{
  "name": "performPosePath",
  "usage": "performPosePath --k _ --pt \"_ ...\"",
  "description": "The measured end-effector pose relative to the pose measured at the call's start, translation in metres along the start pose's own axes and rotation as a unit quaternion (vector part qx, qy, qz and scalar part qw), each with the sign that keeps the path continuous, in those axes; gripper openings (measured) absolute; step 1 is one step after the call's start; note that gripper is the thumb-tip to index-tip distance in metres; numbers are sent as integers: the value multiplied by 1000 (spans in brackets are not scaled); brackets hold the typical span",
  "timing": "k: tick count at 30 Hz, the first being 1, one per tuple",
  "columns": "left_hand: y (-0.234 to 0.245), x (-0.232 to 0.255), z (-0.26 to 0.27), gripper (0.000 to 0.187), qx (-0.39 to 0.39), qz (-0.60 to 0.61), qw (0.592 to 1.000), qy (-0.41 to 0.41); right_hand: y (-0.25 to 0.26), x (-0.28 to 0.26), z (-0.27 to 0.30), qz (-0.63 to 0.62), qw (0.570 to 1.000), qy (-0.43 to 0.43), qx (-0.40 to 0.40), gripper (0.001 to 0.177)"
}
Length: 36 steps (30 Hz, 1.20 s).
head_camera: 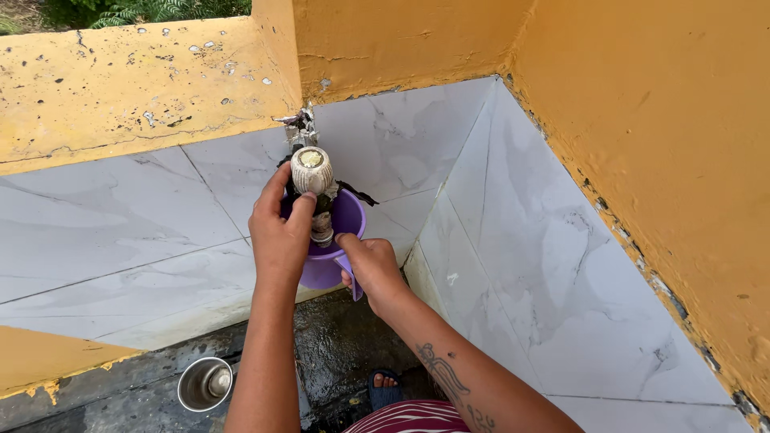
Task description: The person fills a purple pitcher with water from a tap and pours it into several potted plants on a rooftop.
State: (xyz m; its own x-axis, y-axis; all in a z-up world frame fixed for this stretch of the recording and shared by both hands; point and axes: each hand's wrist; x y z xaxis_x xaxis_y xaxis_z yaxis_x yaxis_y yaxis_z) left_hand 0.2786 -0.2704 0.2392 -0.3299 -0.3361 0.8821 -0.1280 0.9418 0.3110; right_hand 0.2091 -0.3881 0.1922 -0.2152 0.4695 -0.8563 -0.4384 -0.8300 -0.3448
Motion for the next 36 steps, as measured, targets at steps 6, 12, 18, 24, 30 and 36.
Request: performPosePath --k 6,12,18,24,30,36 --pt "-1 15 -4 73 -25 -86 996 -22 3 0 0 -10 1000 5 -25 37" --pt "-5 14 -3 66 3 -109 994 8 -2 1 -1 5 999 27 -27 38" --pt "-13 9 2 60 42 -102 993 38 -12 2 3 -18 999 28 -10 36" --pt "-16 12 2 62 65 -158 984 48 -11 -2 8 -15 999 39 -4 36" --pt "-20 13 6 63 87 -177 980 30 -10 -4 5 -15 998 59 -11 37" --pt "-19 15 8 57 77 -167 981 58 -7 -2 2 -46 996 62 -44 36"
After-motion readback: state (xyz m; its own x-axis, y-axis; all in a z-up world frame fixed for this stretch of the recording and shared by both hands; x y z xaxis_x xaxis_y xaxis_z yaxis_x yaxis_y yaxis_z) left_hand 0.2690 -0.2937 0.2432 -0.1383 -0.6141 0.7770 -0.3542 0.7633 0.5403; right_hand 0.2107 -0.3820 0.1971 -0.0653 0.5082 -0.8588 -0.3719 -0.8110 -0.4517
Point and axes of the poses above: each hand's wrist, its own z-axis away from the middle knuckle, its own y-axis out of the back of the hand, x = y × z, and after that the axes turned 14 degrees about -z, right-handed
